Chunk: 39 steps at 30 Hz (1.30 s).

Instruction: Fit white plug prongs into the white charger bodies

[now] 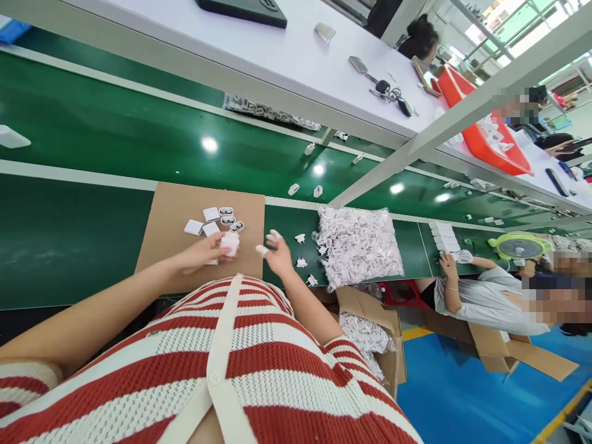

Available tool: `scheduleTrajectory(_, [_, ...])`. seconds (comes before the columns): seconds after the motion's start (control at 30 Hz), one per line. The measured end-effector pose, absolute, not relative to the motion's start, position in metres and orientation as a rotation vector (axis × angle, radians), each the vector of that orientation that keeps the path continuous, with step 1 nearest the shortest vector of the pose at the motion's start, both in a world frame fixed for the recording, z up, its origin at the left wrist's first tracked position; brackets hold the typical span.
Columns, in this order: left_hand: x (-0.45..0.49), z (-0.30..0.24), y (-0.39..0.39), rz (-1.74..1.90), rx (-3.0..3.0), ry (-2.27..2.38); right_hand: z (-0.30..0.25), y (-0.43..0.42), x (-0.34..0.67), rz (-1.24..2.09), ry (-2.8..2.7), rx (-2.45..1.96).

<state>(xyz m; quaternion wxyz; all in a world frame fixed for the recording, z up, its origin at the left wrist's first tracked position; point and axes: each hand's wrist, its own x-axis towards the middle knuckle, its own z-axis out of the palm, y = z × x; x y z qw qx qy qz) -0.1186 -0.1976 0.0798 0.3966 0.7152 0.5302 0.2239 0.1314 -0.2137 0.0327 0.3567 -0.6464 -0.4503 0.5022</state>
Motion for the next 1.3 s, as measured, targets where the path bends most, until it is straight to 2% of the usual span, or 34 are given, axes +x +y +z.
scheduleTrajectory(0.07, [-0.133, 0.068, -0.162, 0.633, 1.69, 1.373, 0.023, -0.202, 0.159, 0.957, -1.212, -1.96])
scheduleTrajectory(0.17, [-0.159, 0.05, -0.091, 0.86, 1.355, 1.556, 0.009, -0.187, 0.195, 0.725, -1.221, -2.15])
scheduleTrajectory(0.33, [-0.2, 0.032, 0.012, 0.968, 1.269, 1.819, -0.006, -0.174, 0.21, 0.712, -1.226, -2.183])
scheduleTrajectory(0.53, [-0.231, 0.025, 0.051, 0.833, 1.372, 1.909, -0.008, -0.174, 0.202, 0.894, -1.167, -2.061])
scheduleTrajectory(0.67, [-0.222, 0.038, 0.038, 0.933, 1.676, 1.743, 0.0, -0.18, 0.19, 1.111, -1.08, -1.949])
scheduleTrajectory(0.8, [-0.178, 0.048, -0.022, 1.058, 1.766, 1.847, 0.016, -0.185, 0.174, 1.352, -0.982, -1.767])
scheduleTrajectory(1.0, [-0.115, 0.014, -0.122, 0.625, 2.156, 1.471, 0.034, -0.185, 0.153, 1.538, -0.821, -1.539])
scheduleTrajectory(1.1, [-0.104, 0.0, -0.132, 0.547, 2.19, 1.491, 0.037, -0.185, 0.145, 1.603, -0.807, -1.464])
scheduleTrajectory(1.3, [-0.096, -0.003, -0.126, 0.634, 2.182, 1.382, 0.033, -0.191, 0.137, 1.651, -0.882, -1.427])
